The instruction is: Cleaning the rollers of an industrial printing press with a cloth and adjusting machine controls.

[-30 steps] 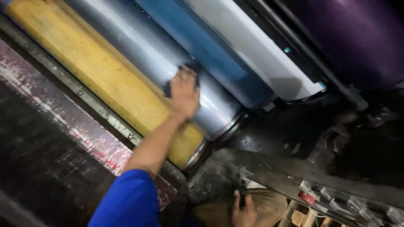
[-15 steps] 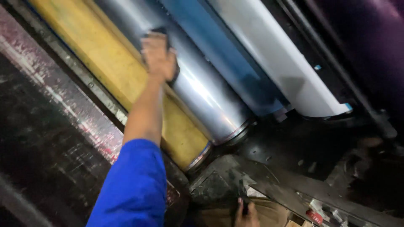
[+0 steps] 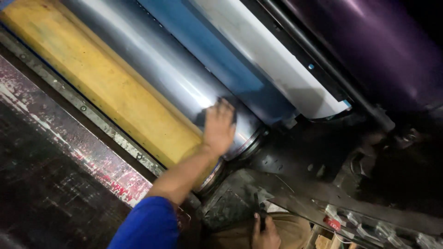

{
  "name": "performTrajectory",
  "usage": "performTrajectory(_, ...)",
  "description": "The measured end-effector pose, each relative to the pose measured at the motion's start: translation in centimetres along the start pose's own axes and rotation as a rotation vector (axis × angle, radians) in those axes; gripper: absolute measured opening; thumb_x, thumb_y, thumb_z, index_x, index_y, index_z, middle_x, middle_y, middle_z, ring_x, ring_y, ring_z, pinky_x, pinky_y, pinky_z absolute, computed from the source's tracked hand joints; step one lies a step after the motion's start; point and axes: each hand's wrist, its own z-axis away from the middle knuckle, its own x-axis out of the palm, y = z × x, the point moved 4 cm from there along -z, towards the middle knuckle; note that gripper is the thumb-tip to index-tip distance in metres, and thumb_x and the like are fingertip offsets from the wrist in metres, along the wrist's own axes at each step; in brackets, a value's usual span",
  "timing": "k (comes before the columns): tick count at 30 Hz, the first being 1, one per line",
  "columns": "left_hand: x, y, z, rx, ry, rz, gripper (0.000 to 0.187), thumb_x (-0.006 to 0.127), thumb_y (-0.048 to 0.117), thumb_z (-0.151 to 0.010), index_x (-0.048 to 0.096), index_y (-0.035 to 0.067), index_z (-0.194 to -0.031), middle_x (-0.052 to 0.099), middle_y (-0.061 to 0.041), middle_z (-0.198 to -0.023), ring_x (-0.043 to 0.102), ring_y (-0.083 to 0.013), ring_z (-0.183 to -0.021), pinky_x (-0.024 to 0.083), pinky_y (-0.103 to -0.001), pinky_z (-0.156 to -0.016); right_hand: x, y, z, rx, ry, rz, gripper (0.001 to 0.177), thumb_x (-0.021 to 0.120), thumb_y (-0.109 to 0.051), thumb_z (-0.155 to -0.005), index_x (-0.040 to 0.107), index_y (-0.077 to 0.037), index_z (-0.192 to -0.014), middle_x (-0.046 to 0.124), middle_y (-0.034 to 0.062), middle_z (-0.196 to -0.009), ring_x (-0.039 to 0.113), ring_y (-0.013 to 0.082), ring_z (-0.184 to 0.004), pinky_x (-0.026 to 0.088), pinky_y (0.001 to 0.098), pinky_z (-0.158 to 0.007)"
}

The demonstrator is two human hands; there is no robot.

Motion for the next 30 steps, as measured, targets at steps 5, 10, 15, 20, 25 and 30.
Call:
performTrajectory(5,1.5,5.9,4.4,0.436,-0.239,0.255,0.075,0.065,0.035,-0.084,0.045,0.005,-0.150,0.034,-0.019,-0.162,0.024,-0.0426,-0.152,0.017,-0.053,-0.124,-0.6,0.3,0.1,-0.030,-0.043,-0.065,0.029,0.071,-0.046,-0.087,0.073,-0.017,-0.090,0.073,0.0174,-0.081,0.070,0.0424,-0.074,0.054,0.0543,-0.064)
performTrajectory(10,2.4,0.1,1.4,0.607,-0.073,0.393,0.072,0.066,0.025,-0.077,0.053,0.003,-0.144,0.049,-0.020,-0.151,0.042,-0.0398,-0.142,0.032,-0.053,-0.117,-1.1,0.3,0.1,-0.071,-0.012,-0.124,0.028,0.069,-0.043,-0.088,0.072,-0.016,-0.092,0.073,0.0154,-0.082,0.071,0.0392,-0.072,0.056,0.0507,-0.063)
performTrajectory(15,-1.9,-11.1,-3.9,0.157,0.124,0.382,0.050,0.061,0.009,-0.082,0.063,0.004,-0.131,0.061,-0.021,-0.139,0.052,-0.0391,-0.130,0.037,-0.050,-0.115,-4.3,-2.5,0.2,-0.070,0.004,-0.192,0.024,0.070,-0.041,-0.091,0.072,-0.018,-0.094,0.074,0.0149,-0.084,0.071,0.0392,-0.072,0.056,0.0487,-0.066)
performTrajectory(20,2.3,-18.4,-7.7,-0.458,0.178,0.183,0.072,0.053,0.034,-0.105,0.024,0.003,-0.164,0.010,-0.022,-0.172,0.006,-0.0493,-0.155,0.007,-0.059,-0.124,-4.0,-3.0,-0.4,-0.052,-0.051,-0.203,0.022,0.069,-0.039,-0.089,0.071,-0.017,-0.094,0.073,0.0165,-0.082,0.069,0.0425,-0.070,0.054,0.0536,-0.058)
performTrajectory(25,0.7,-7.8,-2.7,-0.327,0.209,0.230,0.069,0.057,0.031,-0.104,0.032,0.000,-0.160,0.022,-0.024,-0.169,0.014,-0.0475,-0.156,0.008,-0.058,-0.129,-0.5,-0.1,0.6,-0.038,0.018,-0.129,0.031,0.070,-0.044,-0.089,0.063,-0.015,-0.082,0.070,0.0163,-0.076,0.067,0.0426,-0.067,0.052,0.0549,-0.058)
performTrajectory(30,0.7,2.3,3.1,0.076,-0.113,0.193,0.077,0.067,0.033,-0.086,0.039,0.003,-0.151,0.033,-0.020,-0.160,0.024,-0.0448,-0.150,0.013,-0.059,-0.122,-5.5,-4.6,-0.3,0.000,-0.077,-0.086,0.029,0.069,-0.045,-0.090,0.065,-0.017,-0.082,0.070,0.0161,-0.075,0.068,0.0432,-0.067,0.052,0.0553,-0.058)
